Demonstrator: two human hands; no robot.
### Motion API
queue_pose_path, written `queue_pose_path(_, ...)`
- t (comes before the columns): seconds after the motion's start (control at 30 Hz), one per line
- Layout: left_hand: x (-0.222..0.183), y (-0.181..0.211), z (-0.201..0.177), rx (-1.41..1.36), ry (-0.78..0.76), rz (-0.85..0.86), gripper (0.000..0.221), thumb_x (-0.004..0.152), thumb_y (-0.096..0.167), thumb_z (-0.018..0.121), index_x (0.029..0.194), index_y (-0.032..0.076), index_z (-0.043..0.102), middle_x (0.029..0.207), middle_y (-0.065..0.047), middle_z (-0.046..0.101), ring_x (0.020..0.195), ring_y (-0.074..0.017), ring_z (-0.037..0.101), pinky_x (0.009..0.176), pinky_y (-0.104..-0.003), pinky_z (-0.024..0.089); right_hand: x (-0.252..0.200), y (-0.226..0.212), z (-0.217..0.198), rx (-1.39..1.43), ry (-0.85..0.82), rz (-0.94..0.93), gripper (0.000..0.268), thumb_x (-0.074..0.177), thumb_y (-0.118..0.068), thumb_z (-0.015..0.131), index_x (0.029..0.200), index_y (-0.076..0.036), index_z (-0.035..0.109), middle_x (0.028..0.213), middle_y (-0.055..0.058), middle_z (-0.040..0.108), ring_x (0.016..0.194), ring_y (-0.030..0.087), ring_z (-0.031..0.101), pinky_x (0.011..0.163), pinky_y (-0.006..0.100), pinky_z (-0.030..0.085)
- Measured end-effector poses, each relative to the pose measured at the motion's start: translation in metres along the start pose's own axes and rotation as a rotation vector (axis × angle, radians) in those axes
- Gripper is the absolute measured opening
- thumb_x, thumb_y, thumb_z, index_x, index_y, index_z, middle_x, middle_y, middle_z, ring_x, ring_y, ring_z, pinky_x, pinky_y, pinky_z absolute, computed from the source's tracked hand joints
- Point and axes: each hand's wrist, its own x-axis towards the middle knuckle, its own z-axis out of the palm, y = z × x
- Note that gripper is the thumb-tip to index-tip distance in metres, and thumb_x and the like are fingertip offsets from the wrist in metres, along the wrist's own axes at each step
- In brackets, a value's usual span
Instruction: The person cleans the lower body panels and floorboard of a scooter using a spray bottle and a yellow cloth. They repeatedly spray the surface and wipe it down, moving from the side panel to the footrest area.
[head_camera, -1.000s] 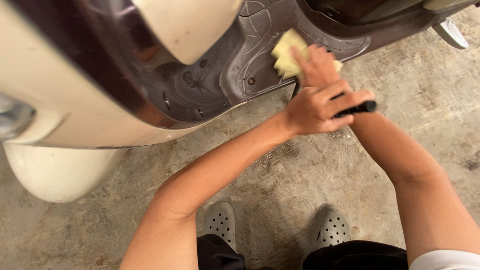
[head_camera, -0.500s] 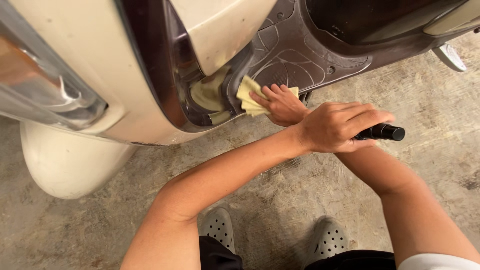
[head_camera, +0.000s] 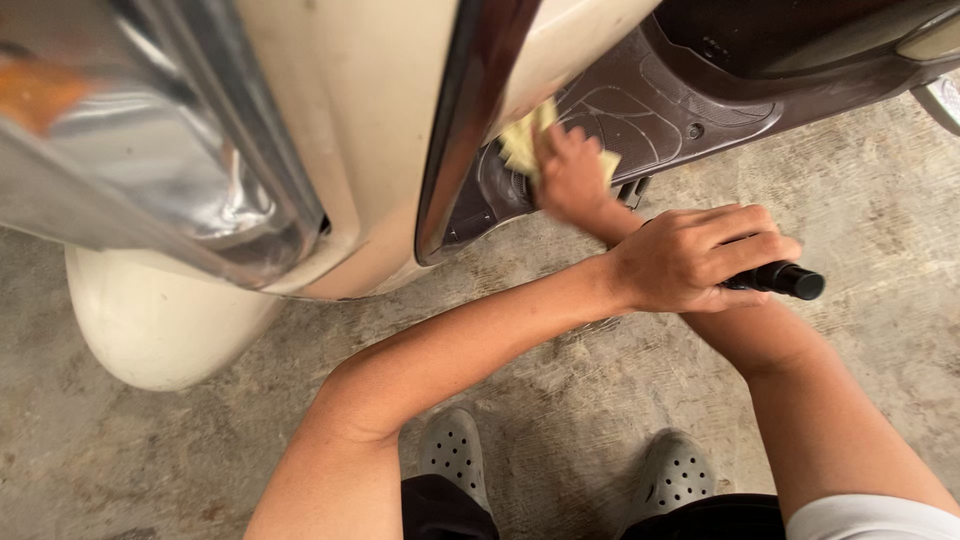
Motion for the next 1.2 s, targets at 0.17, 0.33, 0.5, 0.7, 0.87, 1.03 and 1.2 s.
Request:
queue_pose_path(0.17,0.011,0.018,-0.01,0.012,-0.005,-0.016,0.05,0.078,0.025,0.087,0.117,0.016,0.058,0.104,0.002,0.061,0.096,-0.0148,0.07,0.082,-0.024,0.064,-0.052,-0.032,-0.017,0.216,0.047,-0.305,0.075,0.08,-0.017,0.072,0.148,0.0,0.045,0.117,0.012,0.052,0.098,0.026,0.052,0.086,0.041,0.05)
queue_pose_path(0.33,0.003,0.018,-0.003,0.003,-0.051,0.007,0.042,0.082,0.022,0.087,0.113,0.014,0.061,0.1,0.0,0.061,0.09,-0.0156,0.069,0.077,-0.025,0.063,-0.069,-0.007,-0.039,0.016,-0.046,-0.374,0.081,0.08,-0.016,0.072,0.154,-0.011,0.042,0.107,0.009,0.052,0.091,0.025,0.05,0.077,0.038,0.045)
queue_pose_path(0.5,-0.007,0.018,0.001,0.009,-0.098,0.041,0.035,0.089,0.016,0.086,0.112,0.012,0.06,0.103,-0.003,0.06,0.089,-0.0158,0.069,0.081,-0.025,0.066,-0.065,0.035,-0.04,-0.082,-0.008,-0.203,0.079,0.085,-0.013,0.069,0.158,-0.014,0.041,0.108,0.011,0.051,0.089,0.025,0.049,0.074,0.039,0.042)
queue_pose_path(0.7,0.015,0.059,-0.032,-0.12,-0.157,0.003,0.042,0.081,0.015,0.089,0.11,0.01,0.059,0.104,-0.004,0.061,0.091,-0.0198,0.069,0.079,-0.03,0.064,-0.038,0.088,-0.042,0.098,0.177,0.415,0.074,0.082,-0.018,0.066,0.151,-0.006,0.042,0.119,0.02,0.049,0.102,0.039,0.051,0.079,0.052,0.043)
queue_pose_path(0.87,0.016,0.075,-0.047,-0.159,-0.206,-0.01,0.037,0.081,0.007,0.086,0.108,0.009,0.06,0.099,-0.004,0.061,0.088,-0.0213,0.069,0.076,-0.035,0.06,-0.038,0.041,-0.025,0.075,0.101,0.428,0.078,0.078,-0.018,0.066,0.151,-0.008,0.039,0.128,0.018,0.048,0.108,0.036,0.052,0.085,0.051,0.045)
queue_pose_path(1.03,-0.002,0.071,-0.052,-0.167,-0.217,-0.026,0.031,0.089,0.004,0.083,0.107,0.005,0.058,0.098,-0.007,0.06,0.088,-0.0246,0.067,0.076,-0.038,0.058,-0.057,-0.003,-0.019,0.243,-0.034,0.05,0.072,0.084,-0.02,0.066,0.152,-0.009,0.042,0.118,0.017,0.049,0.095,0.031,0.05,0.076,0.047,0.046)
queue_pose_path(1.2,-0.008,0.072,-0.074,-0.073,-0.234,-0.026,0.029,0.087,0.0,0.08,0.104,0.005,0.057,0.098,-0.009,0.06,0.09,-0.0286,0.066,0.082,-0.041,0.061,-0.078,0.031,-0.035,0.351,0.142,-0.118,0.073,0.078,-0.013,0.068,0.149,-0.016,0.049,0.104,0.012,0.05,0.091,0.027,0.048,0.076,0.044,0.043)
